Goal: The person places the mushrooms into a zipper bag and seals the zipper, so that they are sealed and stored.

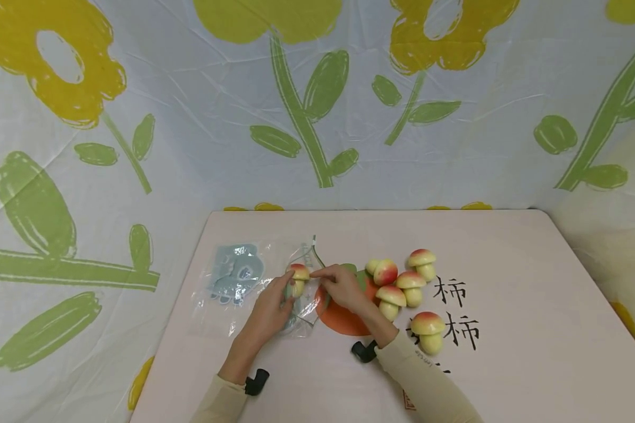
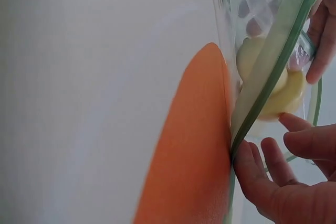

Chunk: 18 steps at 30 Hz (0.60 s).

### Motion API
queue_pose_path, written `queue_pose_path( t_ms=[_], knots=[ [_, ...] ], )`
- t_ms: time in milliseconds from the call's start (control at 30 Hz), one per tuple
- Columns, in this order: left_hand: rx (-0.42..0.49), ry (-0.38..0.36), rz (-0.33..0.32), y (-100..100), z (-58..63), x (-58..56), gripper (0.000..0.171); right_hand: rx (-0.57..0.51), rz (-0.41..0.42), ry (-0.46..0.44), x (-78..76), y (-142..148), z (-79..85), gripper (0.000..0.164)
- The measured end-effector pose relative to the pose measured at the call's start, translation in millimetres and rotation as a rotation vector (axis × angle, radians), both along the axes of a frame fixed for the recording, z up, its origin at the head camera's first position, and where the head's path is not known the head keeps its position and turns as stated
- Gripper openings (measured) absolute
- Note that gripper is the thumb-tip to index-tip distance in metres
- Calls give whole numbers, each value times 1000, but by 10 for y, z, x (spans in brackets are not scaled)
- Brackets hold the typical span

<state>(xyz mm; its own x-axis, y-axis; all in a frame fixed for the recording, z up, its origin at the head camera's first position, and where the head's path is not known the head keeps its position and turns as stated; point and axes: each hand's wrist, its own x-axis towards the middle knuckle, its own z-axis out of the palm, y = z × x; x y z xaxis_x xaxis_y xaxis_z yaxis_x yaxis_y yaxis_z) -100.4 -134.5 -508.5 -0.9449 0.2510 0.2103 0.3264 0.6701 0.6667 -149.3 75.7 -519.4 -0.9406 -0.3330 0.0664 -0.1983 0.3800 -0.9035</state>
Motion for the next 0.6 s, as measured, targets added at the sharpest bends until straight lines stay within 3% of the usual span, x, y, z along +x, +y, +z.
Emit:
queue_pose_path(
  t_ms=[200, 500, 600],
  knots=[
    [14, 0, 3, -1, 10, -9, 63, 8, 72, -7, -11, 11, 17, 34],
    [23, -89, 9, 15, 17, -22, 65, 76, 227, 85, -34, -8, 39, 48],
    [16, -74, -19, 25, 11, -37, 66, 126, 238, 118, -13, -33, 29, 50]
  ],
)
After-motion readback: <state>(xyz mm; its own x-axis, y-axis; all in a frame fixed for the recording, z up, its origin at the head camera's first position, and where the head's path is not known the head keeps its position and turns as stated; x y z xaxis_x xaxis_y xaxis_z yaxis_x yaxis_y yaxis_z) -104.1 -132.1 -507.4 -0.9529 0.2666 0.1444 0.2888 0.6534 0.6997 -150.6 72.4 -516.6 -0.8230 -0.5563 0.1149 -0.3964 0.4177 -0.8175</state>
